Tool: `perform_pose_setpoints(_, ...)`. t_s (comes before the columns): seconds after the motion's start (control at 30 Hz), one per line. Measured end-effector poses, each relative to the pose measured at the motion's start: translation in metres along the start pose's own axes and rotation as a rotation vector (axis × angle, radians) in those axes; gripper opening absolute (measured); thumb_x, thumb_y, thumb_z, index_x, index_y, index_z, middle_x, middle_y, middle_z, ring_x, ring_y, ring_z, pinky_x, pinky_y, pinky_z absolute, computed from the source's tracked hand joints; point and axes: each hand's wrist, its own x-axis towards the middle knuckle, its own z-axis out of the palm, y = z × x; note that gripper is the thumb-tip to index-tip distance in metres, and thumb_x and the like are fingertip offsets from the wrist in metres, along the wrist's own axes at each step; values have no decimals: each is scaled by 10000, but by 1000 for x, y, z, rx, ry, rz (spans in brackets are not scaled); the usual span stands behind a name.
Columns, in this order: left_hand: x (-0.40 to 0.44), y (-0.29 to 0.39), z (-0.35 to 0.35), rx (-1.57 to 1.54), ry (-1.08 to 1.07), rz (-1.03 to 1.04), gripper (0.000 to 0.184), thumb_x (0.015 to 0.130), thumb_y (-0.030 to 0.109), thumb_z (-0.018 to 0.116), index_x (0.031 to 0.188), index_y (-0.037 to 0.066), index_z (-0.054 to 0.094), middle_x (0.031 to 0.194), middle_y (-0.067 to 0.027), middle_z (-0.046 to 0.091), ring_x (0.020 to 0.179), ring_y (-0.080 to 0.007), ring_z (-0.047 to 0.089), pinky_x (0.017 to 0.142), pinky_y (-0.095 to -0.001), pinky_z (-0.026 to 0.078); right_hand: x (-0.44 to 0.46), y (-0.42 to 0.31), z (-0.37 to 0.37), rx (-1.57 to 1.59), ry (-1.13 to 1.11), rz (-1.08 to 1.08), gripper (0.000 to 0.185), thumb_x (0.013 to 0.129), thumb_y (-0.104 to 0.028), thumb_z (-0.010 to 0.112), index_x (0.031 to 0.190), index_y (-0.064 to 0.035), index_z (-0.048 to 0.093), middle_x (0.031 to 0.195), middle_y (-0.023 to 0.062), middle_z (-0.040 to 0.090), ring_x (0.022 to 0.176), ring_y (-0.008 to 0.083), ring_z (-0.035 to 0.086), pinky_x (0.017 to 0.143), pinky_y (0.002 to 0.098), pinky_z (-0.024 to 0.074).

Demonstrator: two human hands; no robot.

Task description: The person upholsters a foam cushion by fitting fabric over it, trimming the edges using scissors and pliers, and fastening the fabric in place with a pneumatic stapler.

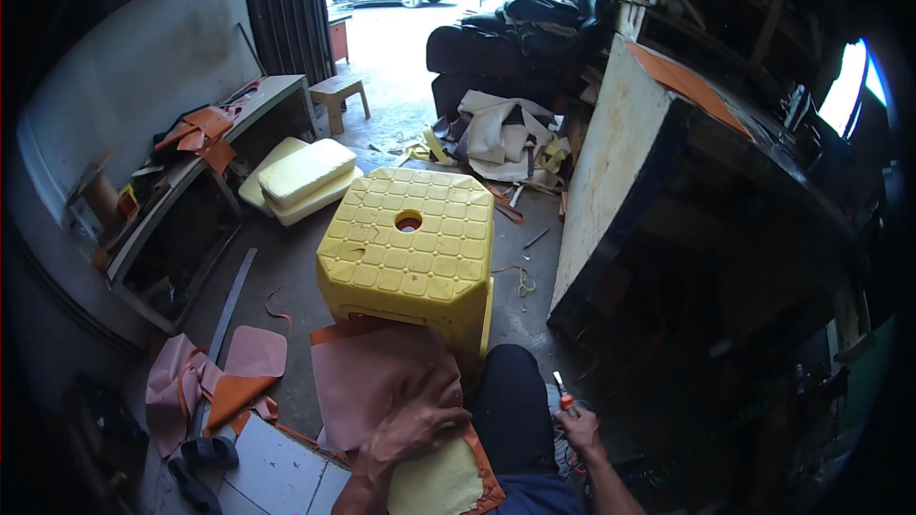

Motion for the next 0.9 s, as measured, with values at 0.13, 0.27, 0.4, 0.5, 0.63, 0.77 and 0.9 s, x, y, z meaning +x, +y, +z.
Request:
perform_pose_setpoints(0.13,17,-5,5,260,-14,166,282,811,190,727,1083,261,750,1366,-74,554,1371,-345,445,1146,-579,306,22,64,-20,-872,325,-133,628,817,-480,755,1218,-6,655,1154,229,677,990,330,677,858,434,539)
perform_pose_setpoints(0.27,37,-21,35,250,-301,178,141,865,174,649,998,170,694,1044,-59,648,1094,-243,634,1060,-503,384,-49,-91,11,-238,-163,-433,717,884,-510,726,1334,27,574,1314,253,609,1191,380,622,1015,434,497)
perform_pose_setpoints(0.4,43,-22,36,331,-212,256,122,862,170,640,979,148,665,896,-28,621,894,-236,666,997,-456,419,-89,-129,69,-183,-331,-559,543,927,-459,697,1195,11,650,1095,260,688,1014,376,702,874,431,546)
perform_pose_setpoints(0.5,45,-32,37,248,-216,253,132,861,187,647,980,139,673,918,-44,640,871,-249,674,978,-441,426,-77,-120,75,-99,-341,-403,316,997,-307,632,994,5,681,853,242,692,809,367,730,687,440,551)
perform_pose_setpoints(0.63,45,-21,23,227,-262,144,122,861,163,644,969,128,687,927,-53,659,940,-245,661,979,-457,450,-73,-119,86,49,-295,-484,266,1015,-231,602,1033,17,694,769,214,686,684,171,693,626,354,525)
perform_pose_setpoints(0.77,48,-24,6,210,-72,30,112,911,208,647,923,105,690,914,-91,687,922,-283,677,981,-488,426,-51,-151,84,56,-291,-507,265,1009,-236,612,1025,8,714,799,222,698,723,266,737,624,386,533)
perform_pose_setpoints(0.9,54,-10,-13,203,-88,-90,193,940,281,637,946,99,701,953,-117,687,963,-299,672,1002,-496,423,-20,-165,71,-4,-441,-569,273,992,-257,657,1091,-18,742,823,177,731,724,197,727,658,354,551)
